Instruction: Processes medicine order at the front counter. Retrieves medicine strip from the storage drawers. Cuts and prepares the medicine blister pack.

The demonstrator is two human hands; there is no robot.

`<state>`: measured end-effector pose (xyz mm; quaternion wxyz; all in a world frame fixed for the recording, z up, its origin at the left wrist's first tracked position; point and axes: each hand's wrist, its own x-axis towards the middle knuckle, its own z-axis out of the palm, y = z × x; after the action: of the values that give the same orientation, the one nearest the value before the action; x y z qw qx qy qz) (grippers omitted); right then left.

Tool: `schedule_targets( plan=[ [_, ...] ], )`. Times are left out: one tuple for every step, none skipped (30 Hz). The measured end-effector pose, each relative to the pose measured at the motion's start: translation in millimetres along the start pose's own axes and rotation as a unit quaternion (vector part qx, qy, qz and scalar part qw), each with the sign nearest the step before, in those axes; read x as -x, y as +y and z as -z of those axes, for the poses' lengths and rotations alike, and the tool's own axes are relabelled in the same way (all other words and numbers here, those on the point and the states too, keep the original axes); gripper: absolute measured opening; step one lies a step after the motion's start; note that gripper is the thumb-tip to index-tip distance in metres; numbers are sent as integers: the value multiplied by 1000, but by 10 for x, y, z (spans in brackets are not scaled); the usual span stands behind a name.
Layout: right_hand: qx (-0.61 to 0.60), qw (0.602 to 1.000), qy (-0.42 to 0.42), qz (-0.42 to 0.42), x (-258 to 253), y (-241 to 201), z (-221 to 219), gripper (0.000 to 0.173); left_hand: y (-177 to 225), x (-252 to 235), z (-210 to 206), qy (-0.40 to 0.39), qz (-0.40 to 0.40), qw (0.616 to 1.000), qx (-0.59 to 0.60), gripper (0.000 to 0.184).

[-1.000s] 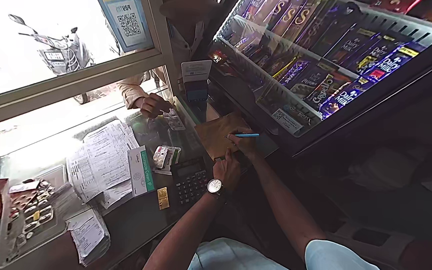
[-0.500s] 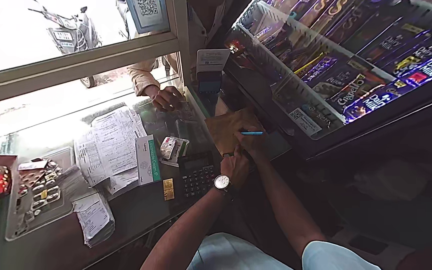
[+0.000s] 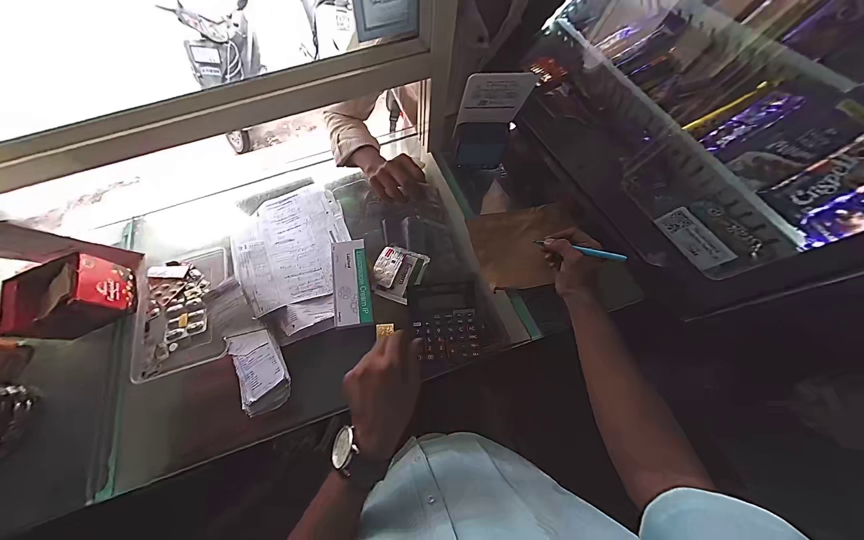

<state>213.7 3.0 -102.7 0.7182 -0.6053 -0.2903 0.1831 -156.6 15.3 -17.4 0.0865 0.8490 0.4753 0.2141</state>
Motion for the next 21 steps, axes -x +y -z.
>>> schedule_targets(
  plan=[
    [-12,1000,10,8,11,-5,41,13,-123,-11,-24,-19,48,999,-15,38],
    [-26,999,23,21,11,-3,70,13,-207,-33,-71,-43,86,995,-32,43],
    [-40,998,41,37,21,-8,71,13,-260,-59,-121,-68,114,990,-50,48],
    [-48,995,63,55,51,-46,57,12,-286,-78,-179,-90,133,985,-62,52],
    [-53,993,82,71,88,-125,39,12,-287,-94,-242,-106,145,981,-67,54],
    [-57,990,99,83,148,-231,14,12,-276,-112,-285,-125,158,977,-63,53],
    [-63,988,108,93,228,-334,-9,14,-267,-129,-311,-144,168,974,-55,48],
    [-75,986,114,101,317,-412,-32,15,-268,-141,-325,-158,174,971,-46,43],
    [-83,985,114,104,415,-458,-49,17,-279,-144,-329,-168,174,969,-40,39],
    [-89,985,111,101,513,-482,-63,18,-297,-141,-330,-173,167,970,-38,35],
    [-97,985,106,95,610,-485,-71,18,-326,-119,-322,-172,157,972,-33,34],
    [-107,986,100,83,704,-478,-81,18,-371,-78,-292,-158,145,977,-11,32],
    [-121,985,98,70,789,-481,-97,18,-439,-31,-243,-128,125,983,35,32],
    [-136,984,100,55,876,-507,-111,18,-519,18,-185,-89,101,985,106,31],
    [-149,983,101,40,964,-547,-126,19,-589,54,-113,-52,88,971,214,26],
    [-159,982,97,27,1056,-586,-145,19,-629,85,-24,-30,93,925,367,20],
    [-164,983,86,16,1143,-612,-166,18,-653,116,70,-23,117,852,509,15],
    [-165,984,67,8,1230,-617,-202,17,-689,144,164,-24,152,775,613,15],
    [-160,986,45,4,1301,-609,-249,15,-743,156,231,-29,183,702,688,18],
    [-148,989,27,3,1356,-605,-291,13,-794,157,253,-39,207,638,741,22],
    [-127,992,14,3,1401,-610,-321,12,-835,165,241,-52,226,586,777,24]
  ],
)
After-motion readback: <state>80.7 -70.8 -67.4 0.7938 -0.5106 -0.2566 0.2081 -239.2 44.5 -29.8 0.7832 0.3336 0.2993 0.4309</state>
